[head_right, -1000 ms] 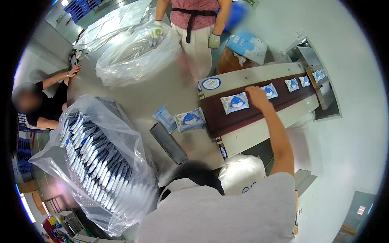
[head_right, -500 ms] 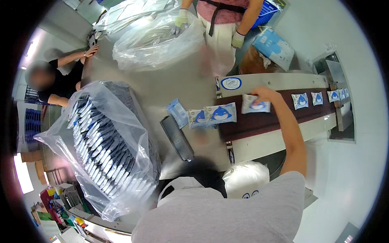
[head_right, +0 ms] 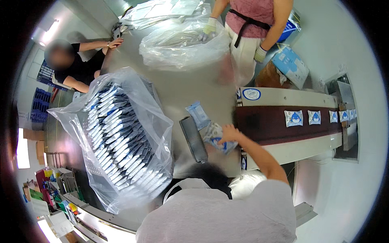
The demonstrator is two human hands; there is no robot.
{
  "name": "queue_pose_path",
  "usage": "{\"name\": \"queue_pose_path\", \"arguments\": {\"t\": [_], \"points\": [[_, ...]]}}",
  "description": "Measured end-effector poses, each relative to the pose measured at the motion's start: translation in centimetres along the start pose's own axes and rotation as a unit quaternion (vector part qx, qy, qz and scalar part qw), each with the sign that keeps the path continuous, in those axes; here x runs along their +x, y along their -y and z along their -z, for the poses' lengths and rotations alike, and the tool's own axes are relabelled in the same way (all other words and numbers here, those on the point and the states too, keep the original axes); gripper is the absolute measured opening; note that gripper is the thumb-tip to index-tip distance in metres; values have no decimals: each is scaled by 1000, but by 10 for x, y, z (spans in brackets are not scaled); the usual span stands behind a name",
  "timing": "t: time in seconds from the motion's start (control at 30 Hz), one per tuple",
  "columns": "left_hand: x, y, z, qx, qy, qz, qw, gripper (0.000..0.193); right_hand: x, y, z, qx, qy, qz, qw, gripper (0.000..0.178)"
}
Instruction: The person picks up several packaged pouches from a conveyor belt, stacks them, and places the stack into a large clear plastic bag. They then pick up a large clear plastic sheet, place it on the table, and fold it over a stack of items.
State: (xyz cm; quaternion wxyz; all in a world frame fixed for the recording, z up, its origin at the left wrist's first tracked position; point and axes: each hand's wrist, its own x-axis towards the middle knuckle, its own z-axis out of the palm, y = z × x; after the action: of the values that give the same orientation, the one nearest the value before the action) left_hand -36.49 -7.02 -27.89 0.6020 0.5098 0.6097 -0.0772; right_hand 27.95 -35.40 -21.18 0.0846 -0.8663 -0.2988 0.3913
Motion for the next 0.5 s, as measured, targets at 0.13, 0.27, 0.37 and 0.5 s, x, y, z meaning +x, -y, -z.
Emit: {"name": "queue_pose_path", "arguments": {"t": [0.13, 0.27, 0.37, 0.5], "points": [[1, 7, 40, -38, -69, 46, 996, 29, -90, 58, -62, -133, -264, -18, 955, 98], [18, -81, 137, 18, -246, -221, 944, 21, -81, 65, -60, -31, -184, -21, 982, 93], [-15, -293, 141, 153, -322, -481, 801, 18, -82, 50, -22, 179, -221, -183, 941, 87], [-122, -472, 156, -26, -339, -599, 725, 31, -101, 103, 64, 499, -267, 131, 814, 63]]}}
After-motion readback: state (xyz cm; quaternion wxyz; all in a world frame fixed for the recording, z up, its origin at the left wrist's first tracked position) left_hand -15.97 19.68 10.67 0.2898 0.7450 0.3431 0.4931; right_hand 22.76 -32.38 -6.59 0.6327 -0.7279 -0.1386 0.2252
